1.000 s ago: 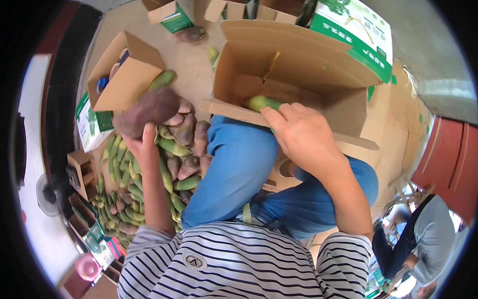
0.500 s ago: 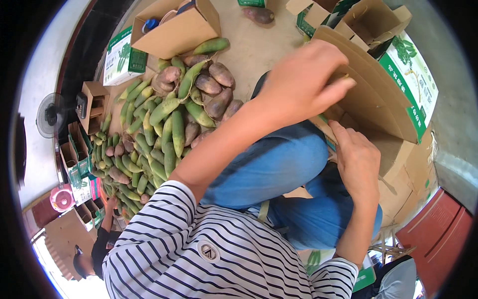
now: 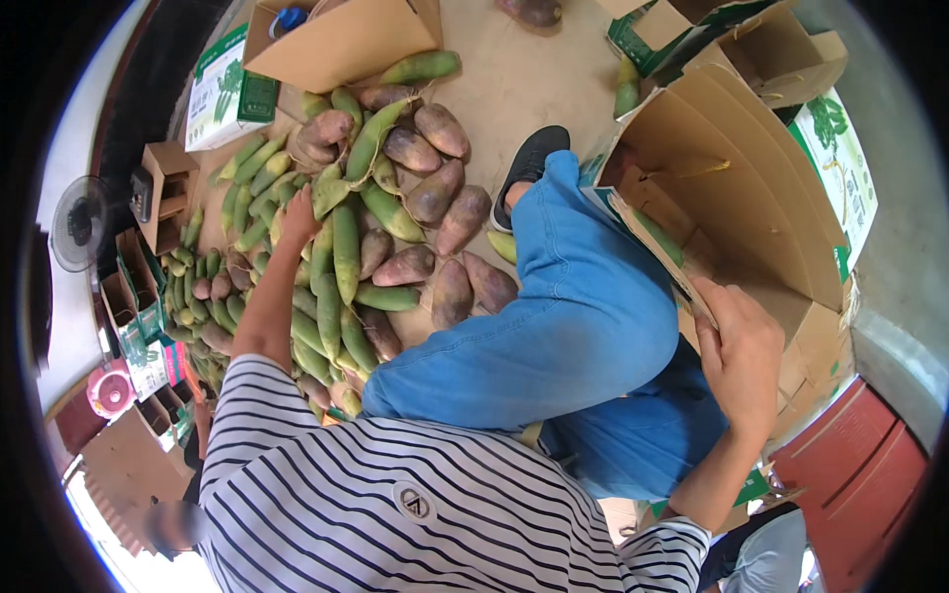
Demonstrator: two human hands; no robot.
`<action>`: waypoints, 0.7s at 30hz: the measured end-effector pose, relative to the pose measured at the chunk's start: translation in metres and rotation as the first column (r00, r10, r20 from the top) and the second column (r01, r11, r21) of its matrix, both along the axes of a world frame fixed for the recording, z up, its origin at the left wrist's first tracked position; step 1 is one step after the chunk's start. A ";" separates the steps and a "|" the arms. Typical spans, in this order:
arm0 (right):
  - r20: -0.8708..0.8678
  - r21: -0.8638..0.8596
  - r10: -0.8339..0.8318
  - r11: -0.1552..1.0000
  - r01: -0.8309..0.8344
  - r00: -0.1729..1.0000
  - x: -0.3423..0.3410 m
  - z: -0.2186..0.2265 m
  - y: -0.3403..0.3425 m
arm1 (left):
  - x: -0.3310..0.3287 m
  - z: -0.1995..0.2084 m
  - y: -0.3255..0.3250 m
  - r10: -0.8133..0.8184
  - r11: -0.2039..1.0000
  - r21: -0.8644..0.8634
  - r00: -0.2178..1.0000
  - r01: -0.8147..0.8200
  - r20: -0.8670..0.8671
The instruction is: Weighing and packing produce into cardboard boxes.
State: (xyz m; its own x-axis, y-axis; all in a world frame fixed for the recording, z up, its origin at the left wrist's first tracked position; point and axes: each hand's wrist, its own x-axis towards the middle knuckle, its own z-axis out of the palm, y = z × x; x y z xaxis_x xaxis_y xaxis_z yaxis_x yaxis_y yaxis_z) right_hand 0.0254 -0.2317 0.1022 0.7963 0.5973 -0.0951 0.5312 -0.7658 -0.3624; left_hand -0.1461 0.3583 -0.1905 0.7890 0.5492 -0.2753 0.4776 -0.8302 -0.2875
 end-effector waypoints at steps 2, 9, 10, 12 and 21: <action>-0.030 -0.037 -0.040 0.999 0.039 0.999 0.000 -0.002 0.000 | 0.004 -0.004 -0.005 0.031 0.997 -0.075 0.998 -0.036 -0.061; -0.039 -0.036 -0.048 0.998 0.047 0.998 0.002 0.004 0.003 | 0.008 0.018 -0.060 0.036 0.999 0.021 0.999 -0.035 -0.032; -0.035 -0.024 -0.033 0.999 0.032 0.999 0.001 0.004 0.002 | 0.002 0.013 -0.067 -0.019 1.000 -0.005 0.999 0.019 0.037; -0.013 -0.027 -0.057 0.998 0.057 0.998 0.000 0.006 0.001 | -0.016 0.008 -0.070 -0.089 0.994 -0.050 0.988 0.096 0.129; 0.014 -0.031 -0.012 0.999 0.012 1.000 -0.013 -0.003 -0.011 | -0.017 0.050 -0.139 0.145 0.896 -0.418 0.789 0.151 0.597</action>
